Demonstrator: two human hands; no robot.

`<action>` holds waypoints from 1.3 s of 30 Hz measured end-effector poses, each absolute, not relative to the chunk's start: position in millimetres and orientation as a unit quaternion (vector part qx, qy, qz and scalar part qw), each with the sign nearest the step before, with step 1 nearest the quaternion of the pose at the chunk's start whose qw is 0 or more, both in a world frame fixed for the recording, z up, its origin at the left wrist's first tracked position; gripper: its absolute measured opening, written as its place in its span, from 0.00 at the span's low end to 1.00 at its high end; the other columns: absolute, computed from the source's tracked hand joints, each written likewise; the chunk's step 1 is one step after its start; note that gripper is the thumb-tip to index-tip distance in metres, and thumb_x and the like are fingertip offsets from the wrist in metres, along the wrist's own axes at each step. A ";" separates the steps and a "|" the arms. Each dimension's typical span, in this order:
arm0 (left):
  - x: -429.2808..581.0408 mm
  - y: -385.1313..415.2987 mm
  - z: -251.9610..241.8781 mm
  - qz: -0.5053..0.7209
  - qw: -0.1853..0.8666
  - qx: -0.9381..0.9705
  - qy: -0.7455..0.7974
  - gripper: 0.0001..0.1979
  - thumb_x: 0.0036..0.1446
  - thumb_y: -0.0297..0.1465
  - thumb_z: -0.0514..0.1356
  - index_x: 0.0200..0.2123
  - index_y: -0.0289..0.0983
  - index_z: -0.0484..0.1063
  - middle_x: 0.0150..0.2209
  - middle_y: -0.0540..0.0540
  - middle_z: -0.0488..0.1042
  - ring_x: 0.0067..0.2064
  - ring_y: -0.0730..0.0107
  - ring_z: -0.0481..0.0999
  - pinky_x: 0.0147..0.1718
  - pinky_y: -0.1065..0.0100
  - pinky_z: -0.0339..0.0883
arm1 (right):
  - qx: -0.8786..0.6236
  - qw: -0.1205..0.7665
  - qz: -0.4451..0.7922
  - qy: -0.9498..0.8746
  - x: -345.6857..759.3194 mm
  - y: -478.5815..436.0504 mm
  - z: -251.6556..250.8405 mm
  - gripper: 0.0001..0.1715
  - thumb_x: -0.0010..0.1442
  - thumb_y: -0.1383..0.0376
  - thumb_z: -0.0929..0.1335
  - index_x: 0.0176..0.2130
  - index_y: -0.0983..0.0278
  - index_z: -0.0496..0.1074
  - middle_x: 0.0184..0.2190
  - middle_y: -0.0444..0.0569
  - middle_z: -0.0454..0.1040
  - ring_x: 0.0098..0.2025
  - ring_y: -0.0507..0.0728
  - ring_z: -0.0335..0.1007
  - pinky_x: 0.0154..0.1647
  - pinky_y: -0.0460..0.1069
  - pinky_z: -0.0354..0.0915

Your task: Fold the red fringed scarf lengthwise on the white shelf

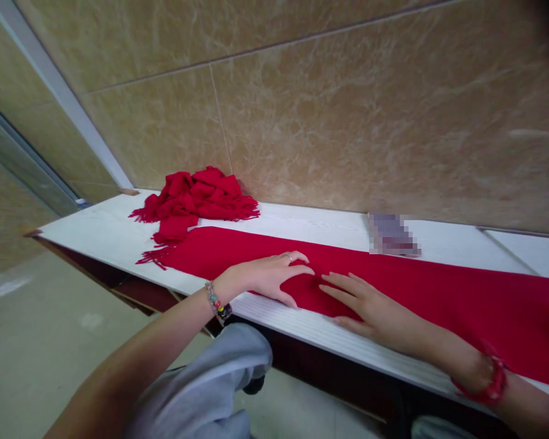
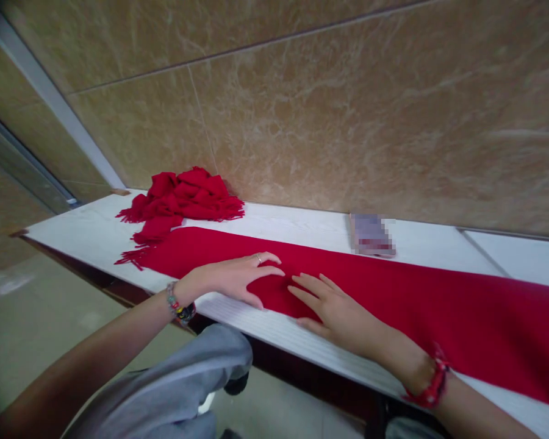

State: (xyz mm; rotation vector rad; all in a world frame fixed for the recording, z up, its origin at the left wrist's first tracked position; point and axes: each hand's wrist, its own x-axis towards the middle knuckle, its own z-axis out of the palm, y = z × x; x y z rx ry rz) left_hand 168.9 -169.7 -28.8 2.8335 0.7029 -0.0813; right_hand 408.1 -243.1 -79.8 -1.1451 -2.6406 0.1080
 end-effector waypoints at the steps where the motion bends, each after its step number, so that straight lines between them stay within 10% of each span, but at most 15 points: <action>1: 174.6 -175.6 -28.1 -0.020 0.101 0.970 0.218 0.28 0.48 0.39 0.61 0.53 0.41 0.59 0.54 0.44 0.59 0.54 0.63 0.61 0.50 0.68 0.55 | -0.393 0.140 0.025 -0.909 408.7 -246.1 -78.8 0.25 0.59 0.57 0.61 0.55 0.62 0.62 0.54 0.55 0.62 0.55 0.61 0.57 0.53 0.58 0.59; 9: 170.2 -193.2 -35.3 -0.063 -0.048 0.966 0.246 0.25 0.49 0.15 0.49 0.50 0.41 0.60 0.46 0.45 0.66 0.45 0.66 0.68 0.35 0.70 0.63 | -0.374 0.162 -0.026 -0.913 419.7 -254.6 -73.7 0.20 0.59 0.69 0.59 0.51 0.67 0.65 0.39 0.55 0.72 0.39 0.57 0.70 0.39 0.52 0.69; 20: 180.6 -174.3 -56.6 0.042 0.034 0.944 0.324 0.22 0.49 0.15 0.45 0.45 0.37 0.62 0.45 0.46 0.69 0.47 0.69 0.68 0.45 0.69 0.60 | -0.434 0.194 -0.017 -0.880 409.6 -248.2 -77.3 0.23 0.54 0.74 0.60 0.51 0.67 0.64 0.42 0.56 0.73 0.40 0.59 0.71 0.39 0.52 0.67; 28: 191.8 -186.8 -45.3 0.039 -0.036 0.939 0.339 0.11 0.54 0.29 0.55 0.42 0.38 0.65 0.42 0.46 0.68 0.41 0.66 0.70 0.37 0.70 0.64 | -0.451 0.278 0.097 -0.843 413.6 -234.0 -66.0 0.06 0.54 0.72 0.65 0.32 0.65 0.71 0.30 0.48 0.74 0.33 0.53 0.70 0.35 0.47 0.66; 39: 184.9 -195.5 -41.7 -0.012 -0.095 0.954 0.284 0.06 0.57 0.27 0.54 0.38 0.37 0.69 0.33 0.47 0.75 0.36 0.67 0.74 0.34 0.70 0.64 | -0.434 0.198 0.019 -0.878 395.1 -244.8 -71.5 0.09 0.57 0.70 0.63 0.39 0.66 0.70 0.35 0.52 0.71 0.37 0.55 0.68 0.37 0.48 0.64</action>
